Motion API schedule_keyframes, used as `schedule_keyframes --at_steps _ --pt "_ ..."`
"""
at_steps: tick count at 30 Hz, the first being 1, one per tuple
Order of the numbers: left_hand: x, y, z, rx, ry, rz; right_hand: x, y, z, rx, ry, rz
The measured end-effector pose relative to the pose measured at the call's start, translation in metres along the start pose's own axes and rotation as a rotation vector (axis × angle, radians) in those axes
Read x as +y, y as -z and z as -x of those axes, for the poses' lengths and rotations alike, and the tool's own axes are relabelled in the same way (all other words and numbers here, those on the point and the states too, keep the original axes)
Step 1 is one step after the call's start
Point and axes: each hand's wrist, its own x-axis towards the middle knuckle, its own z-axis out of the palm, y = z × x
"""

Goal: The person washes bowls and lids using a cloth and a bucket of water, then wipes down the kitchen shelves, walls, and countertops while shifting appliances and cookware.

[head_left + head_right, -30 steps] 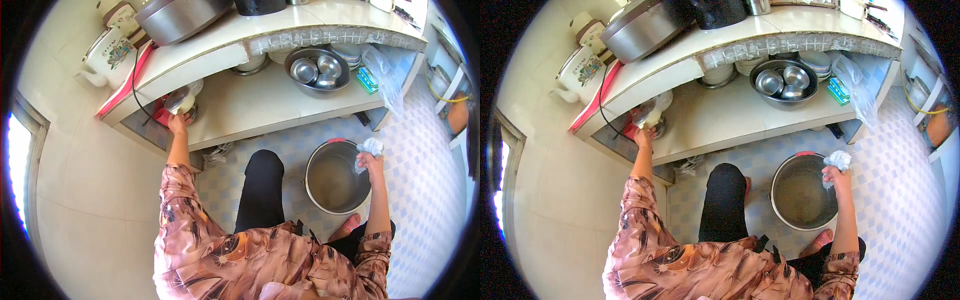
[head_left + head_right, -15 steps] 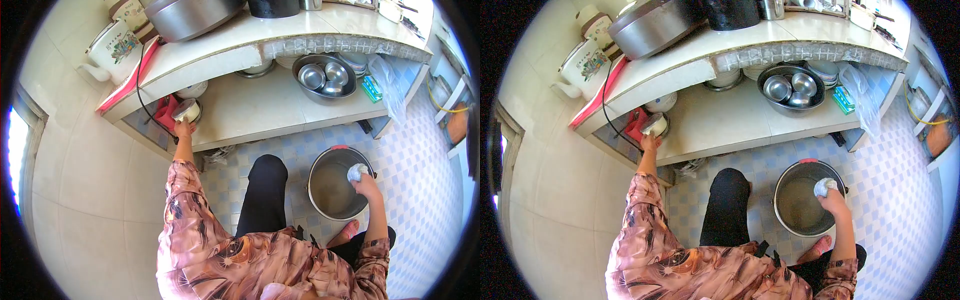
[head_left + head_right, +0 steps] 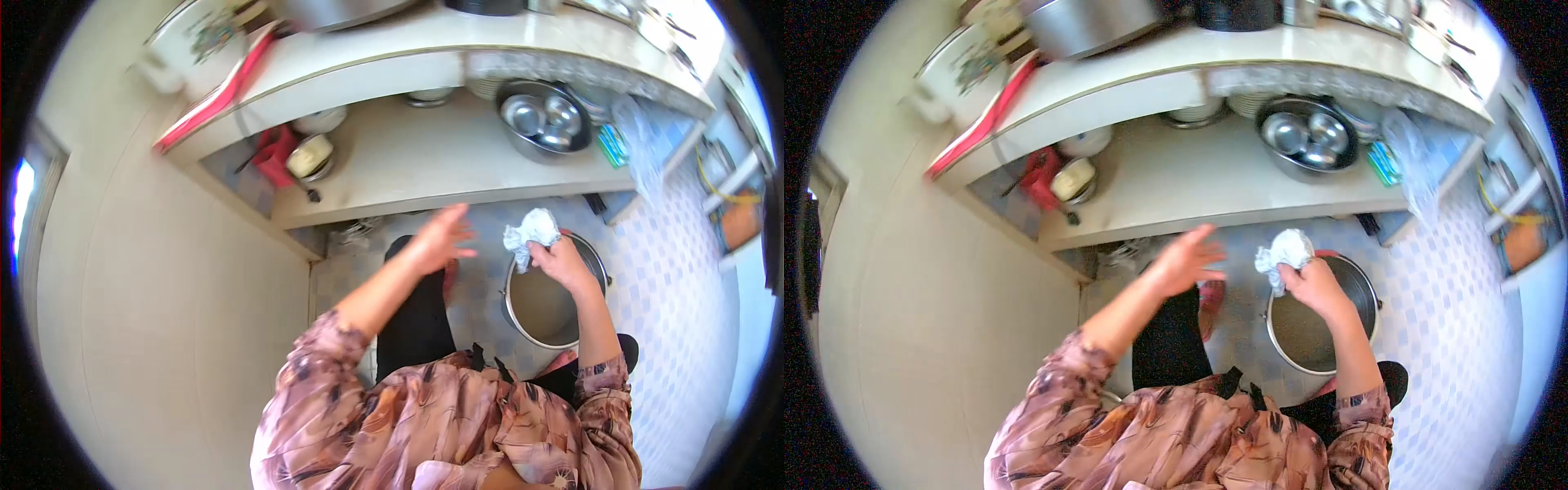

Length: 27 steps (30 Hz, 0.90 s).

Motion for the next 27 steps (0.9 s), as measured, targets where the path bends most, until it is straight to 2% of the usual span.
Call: schedule_keyframes --at_steps 2,3,4,6,7,8,9,10,12,13,14,15,16,17,18,20,21,22,23,24,26,27 --pt "-0.008 -0.025 -0.001 0.015 0.031 0.084 -0.045 -0.028 -0.007 0.035 0.455 0.220" --pt "-0.017 -0.025 -0.004 -0.173 -0.062 0.226 -0.048 -0.044 -0.014 -0.035 0.485 0.323" --pt "-0.021 -0.023 -0.001 -0.204 -0.190 0.386 -0.085 -0.048 -0.006 -0.163 0.459 0.473" --pt "-0.014 0.006 0.018 -0.344 -0.142 0.508 -0.112 -0.058 -0.009 -0.342 0.507 0.544" --pt "-0.009 0.017 0.044 -0.273 -0.133 0.603 -0.131 -0.059 0.003 -0.373 0.539 0.563" --pt "-0.008 0.036 0.048 -0.210 -0.116 0.690 -0.132 -0.052 -0.002 -0.534 0.413 0.189" --pt "-0.005 0.058 0.057 -0.202 -0.230 0.709 -0.138 -0.044 -0.004 -0.683 0.261 -0.184" --pt "0.007 0.076 0.074 -0.046 -0.284 0.789 -0.151 -0.032 -0.003 -0.549 0.440 -0.150" --pt "0.018 0.145 0.095 0.245 -0.459 0.908 -0.172 -0.014 -0.009 0.178 0.888 0.237" --pt "0.021 0.180 0.105 0.342 -0.588 0.890 -0.184 0.003 -0.012 0.346 0.966 0.318" --pt "0.003 0.245 0.102 0.485 -0.797 0.817 -0.187 0.015 -0.012 0.450 0.994 0.278" --pt "0.009 0.277 0.109 0.603 -0.843 0.889 -0.185 0.030 -0.026 0.605 1.022 0.275" --pt "0.004 0.323 0.109 0.661 -0.831 0.871 -0.182 0.044 -0.042 0.698 1.060 0.281" --pt "0.003 0.360 0.102 0.749 -0.825 1.011 -0.176 0.060 -0.059 0.774 1.032 0.355" --pt "0.008 0.376 0.104 0.753 -0.820 1.020 -0.173 0.065 -0.072 0.765 1.032 0.362" --pt "0.026 0.391 0.095 0.920 -0.875 0.966 -0.169 0.073 -0.104 0.841 1.091 0.512" --pt "0.034 0.391 0.091 0.902 -0.872 0.979 -0.164 0.068 -0.108 0.828 1.045 0.562" --pt "0.048 0.378 0.080 1.033 -0.762 1.001 -0.163 0.065 -0.117 0.818 1.032 0.572" --pt "0.057 0.370 0.065 1.159 -0.655 1.015 -0.163 0.057 -0.123 0.919 1.033 0.714" --pt "0.057 0.369 0.042 1.164 -0.645 1.013 -0.160 0.052 -0.130 1.016 1.032 0.853" --pt "0.049 0.369 -0.008 1.655 -0.740 0.369 -0.151 0.046 -0.144 1.023 1.020 0.863" --pt "0.041 0.364 -0.022 1.628 -0.722 0.329 -0.151 0.035 -0.146 1.049 1.073 0.873"
